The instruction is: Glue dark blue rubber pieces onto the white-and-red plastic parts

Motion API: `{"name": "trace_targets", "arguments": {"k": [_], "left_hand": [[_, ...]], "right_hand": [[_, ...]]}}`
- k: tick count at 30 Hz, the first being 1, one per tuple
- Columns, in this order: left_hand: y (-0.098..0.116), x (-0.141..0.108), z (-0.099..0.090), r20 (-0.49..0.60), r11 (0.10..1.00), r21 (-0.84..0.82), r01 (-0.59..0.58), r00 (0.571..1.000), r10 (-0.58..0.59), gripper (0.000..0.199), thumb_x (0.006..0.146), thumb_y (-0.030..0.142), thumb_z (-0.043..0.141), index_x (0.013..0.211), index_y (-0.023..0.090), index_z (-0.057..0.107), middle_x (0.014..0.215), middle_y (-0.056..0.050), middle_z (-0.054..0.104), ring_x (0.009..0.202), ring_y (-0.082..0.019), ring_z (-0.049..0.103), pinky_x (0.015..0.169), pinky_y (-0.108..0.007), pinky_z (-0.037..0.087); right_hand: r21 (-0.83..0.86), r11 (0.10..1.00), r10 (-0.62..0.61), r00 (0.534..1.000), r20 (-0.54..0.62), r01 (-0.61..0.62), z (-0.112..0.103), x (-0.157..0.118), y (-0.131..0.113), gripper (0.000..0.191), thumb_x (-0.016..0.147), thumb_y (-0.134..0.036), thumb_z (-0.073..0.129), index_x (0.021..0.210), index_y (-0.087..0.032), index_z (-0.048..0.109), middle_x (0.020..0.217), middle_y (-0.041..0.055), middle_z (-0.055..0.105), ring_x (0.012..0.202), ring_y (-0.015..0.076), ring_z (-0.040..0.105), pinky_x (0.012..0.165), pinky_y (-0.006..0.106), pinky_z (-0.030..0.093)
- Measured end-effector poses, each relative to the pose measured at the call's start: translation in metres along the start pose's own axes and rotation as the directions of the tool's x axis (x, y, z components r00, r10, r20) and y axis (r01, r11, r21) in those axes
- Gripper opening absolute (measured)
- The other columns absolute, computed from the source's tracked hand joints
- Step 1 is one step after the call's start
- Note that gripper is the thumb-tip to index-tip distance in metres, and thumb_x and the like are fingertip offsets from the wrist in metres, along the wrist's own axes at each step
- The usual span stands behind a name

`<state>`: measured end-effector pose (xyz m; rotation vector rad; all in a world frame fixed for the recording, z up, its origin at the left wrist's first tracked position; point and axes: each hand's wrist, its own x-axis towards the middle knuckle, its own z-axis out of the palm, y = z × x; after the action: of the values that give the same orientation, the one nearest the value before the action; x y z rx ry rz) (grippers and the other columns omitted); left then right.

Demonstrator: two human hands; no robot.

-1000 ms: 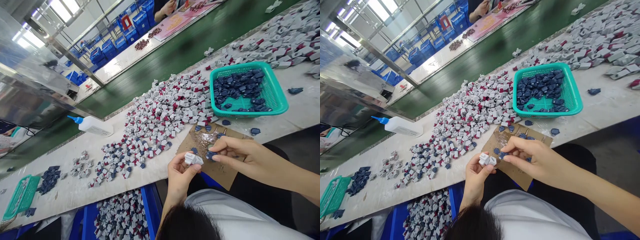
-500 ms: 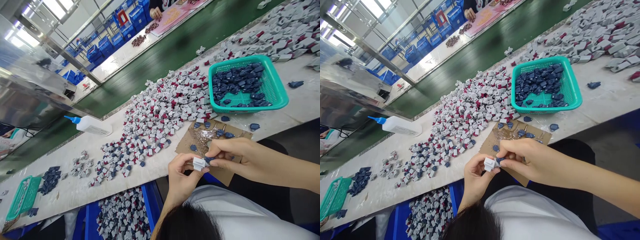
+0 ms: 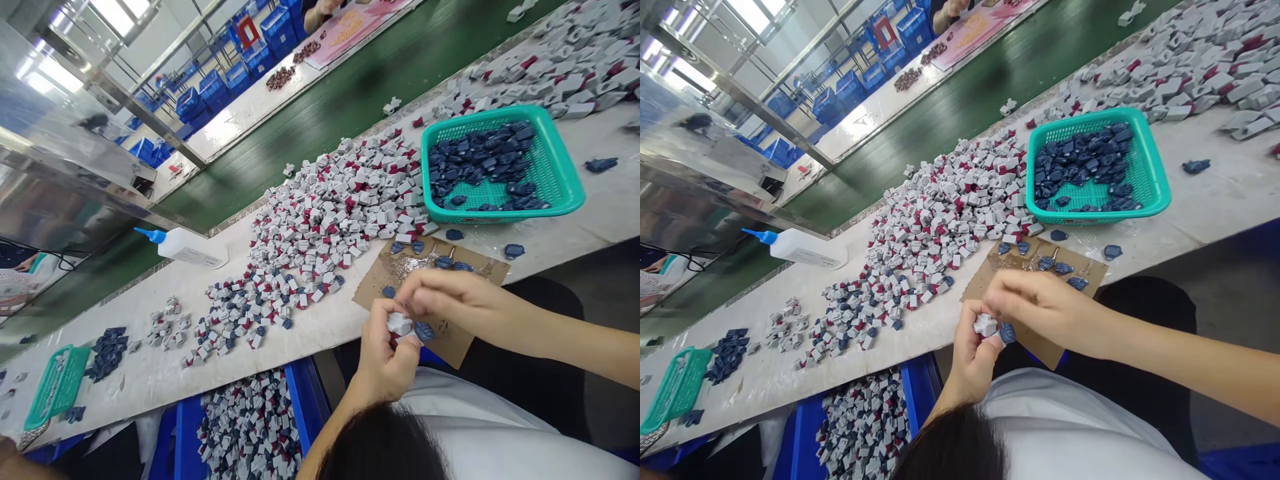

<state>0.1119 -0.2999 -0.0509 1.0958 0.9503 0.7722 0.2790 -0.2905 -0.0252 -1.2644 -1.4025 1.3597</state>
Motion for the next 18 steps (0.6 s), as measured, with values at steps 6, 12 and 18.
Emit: {"name": "trace_targets", "arguments": {"k": [6, 12, 18], "left_hand": [[0.000, 0.005, 0.014, -0.031, 0.924, 0.221, -0.313, 0.944, 0.327, 0.055, 0.100, 0.063, 0.028, 0.084, 0.018, 0.056, 0.076, -0.005, 0.057, 0.069, -0.015, 0.051, 0.067, -0.027, 0.039], [-0.004, 0.005, 0.024, -0.077, 0.814, 0.364, -0.452, 0.857, 0.510, 0.055, 0.103, 0.055, 0.024, 0.085, 0.018, 0.060, 0.082, -0.008, 0.063, 0.082, -0.017, 0.057, 0.080, -0.028, 0.043], [-0.013, 0.008, 0.028, -0.196, 0.882, 0.332, -0.335, 0.890, 0.412, 0.062, 0.096, 0.069, 0.028, 0.077, 0.020, 0.061, 0.080, -0.009, 0.063, 0.080, -0.020, 0.056, 0.082, -0.032, 0.043]], "right_hand": [[0.371, 0.916, 0.210, 0.971, -0.116, -0.154, 0.033, 0.018, -0.023, 0.067, 0.075, -0.082, 0.051, 0.085, -0.017, 0.063, 0.087, 0.0089, 0.068, 0.084, 0.0195, 0.065, 0.073, 0.027, 0.053], [0.464, 0.862, 0.235, 0.972, -0.013, -0.202, 0.045, 0.012, -0.023, 0.070, 0.080, -0.082, 0.043, 0.068, -0.016, 0.062, 0.070, 0.0070, 0.067, 0.068, 0.0165, 0.064, 0.064, 0.025, 0.050], [0.383, 0.922, 0.118, 0.983, -0.139, -0.056, 0.045, 0.012, -0.021, 0.071, 0.080, -0.084, 0.042, 0.062, -0.017, 0.055, 0.064, 0.0042, 0.063, 0.065, 0.0138, 0.061, 0.064, 0.023, 0.048]]}}
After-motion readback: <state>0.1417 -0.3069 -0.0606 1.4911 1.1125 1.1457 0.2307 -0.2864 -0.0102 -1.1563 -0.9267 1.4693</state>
